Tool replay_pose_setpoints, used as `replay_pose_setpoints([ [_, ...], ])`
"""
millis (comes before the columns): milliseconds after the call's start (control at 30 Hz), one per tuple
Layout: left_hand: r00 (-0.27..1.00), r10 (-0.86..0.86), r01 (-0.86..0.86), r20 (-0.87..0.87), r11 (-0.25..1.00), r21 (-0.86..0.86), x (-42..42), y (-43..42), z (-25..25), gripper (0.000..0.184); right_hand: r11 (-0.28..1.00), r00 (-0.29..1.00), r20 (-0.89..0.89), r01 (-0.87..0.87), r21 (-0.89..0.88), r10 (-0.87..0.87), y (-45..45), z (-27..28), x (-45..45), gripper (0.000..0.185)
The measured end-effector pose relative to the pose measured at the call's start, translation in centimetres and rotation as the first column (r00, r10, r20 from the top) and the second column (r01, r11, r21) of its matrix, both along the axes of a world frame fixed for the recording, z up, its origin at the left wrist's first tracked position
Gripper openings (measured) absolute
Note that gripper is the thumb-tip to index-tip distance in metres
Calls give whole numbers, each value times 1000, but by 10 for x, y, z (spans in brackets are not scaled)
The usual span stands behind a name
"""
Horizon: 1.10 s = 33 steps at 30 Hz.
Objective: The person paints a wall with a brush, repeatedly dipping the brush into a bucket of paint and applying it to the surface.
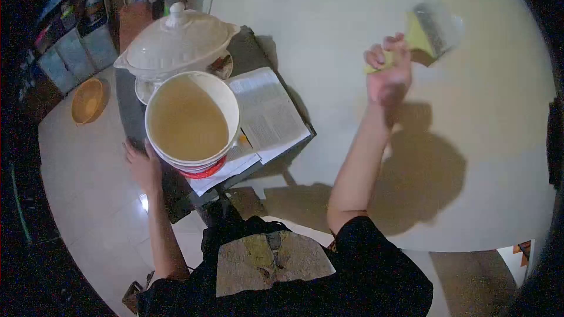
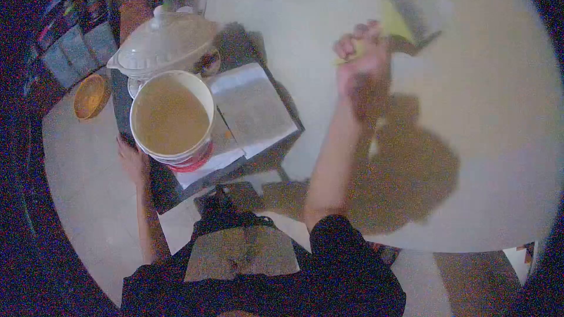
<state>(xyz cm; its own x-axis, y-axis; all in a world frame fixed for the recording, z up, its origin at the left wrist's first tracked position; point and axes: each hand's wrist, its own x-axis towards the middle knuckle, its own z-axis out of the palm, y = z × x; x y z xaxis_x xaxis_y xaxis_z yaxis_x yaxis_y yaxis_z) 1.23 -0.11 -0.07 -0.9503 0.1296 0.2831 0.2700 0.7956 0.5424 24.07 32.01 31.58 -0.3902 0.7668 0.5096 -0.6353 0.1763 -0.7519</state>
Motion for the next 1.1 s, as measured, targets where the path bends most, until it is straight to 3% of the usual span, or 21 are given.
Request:
replay_pose_setpoints([
  [33, 1000, -1, 1, 11, 1000, -4, 0, 0, -2, 66, 989, 997, -32, -75, -128, 71, 19, -16, -4, 17],
  [100, 1000, -12, 11, 19, 1000, 2, 1, 1, 4, 64, 939, 964, 133, 257, -228, -232, 39, -53, -22, 12],
  [167, 1000, 4, -4, 20, 1000, -16, 7, 3, 11, 64, 911, 925, 153, 371, -180, -347, 42, -89, -36, 9],
  [300, 998, 23, -21, 56, 999, -41, 9, -2, 14, 64, 892, 919, 163, 390, -230, -360, 51, -152, -54, 8],
  [367, 998, 18, -13, 52, 996, -89, 4, -3, 2, 65, 820, 899, 190, 437, -370, -394, 43, -160, -62, 9],
  [433, 998, 27, -25, 63, 999, -37, 5, -2, 4, 65, 845, 903, 184, 428, -321, -387, 52, -191, -64, 11],
  [533, 998, -3, 6, 58, 999, -49, 4, -5, 6, 66, 809, 912, 207, 410, -422, -354, 42, -215, -69, 11],
  [667, 997, -4, 4, 81, 1000, 5, 9, -3, 19, 67, 815, 918, 224, 395, -424, -328, 59, -258, -69, 20],
  [833, 1000, -20, 20, -14, 999, 26, 1, -5, 3, 65, 750, 902, 304, 426, -506, -307, 43, -254, -75, 27],
  [1100, 999, -21, 19, 44, 999, 40, 5, -4, 16, 67, 674, 903, 339, 425, -604, -265, 36, -260, -75, 26],
])
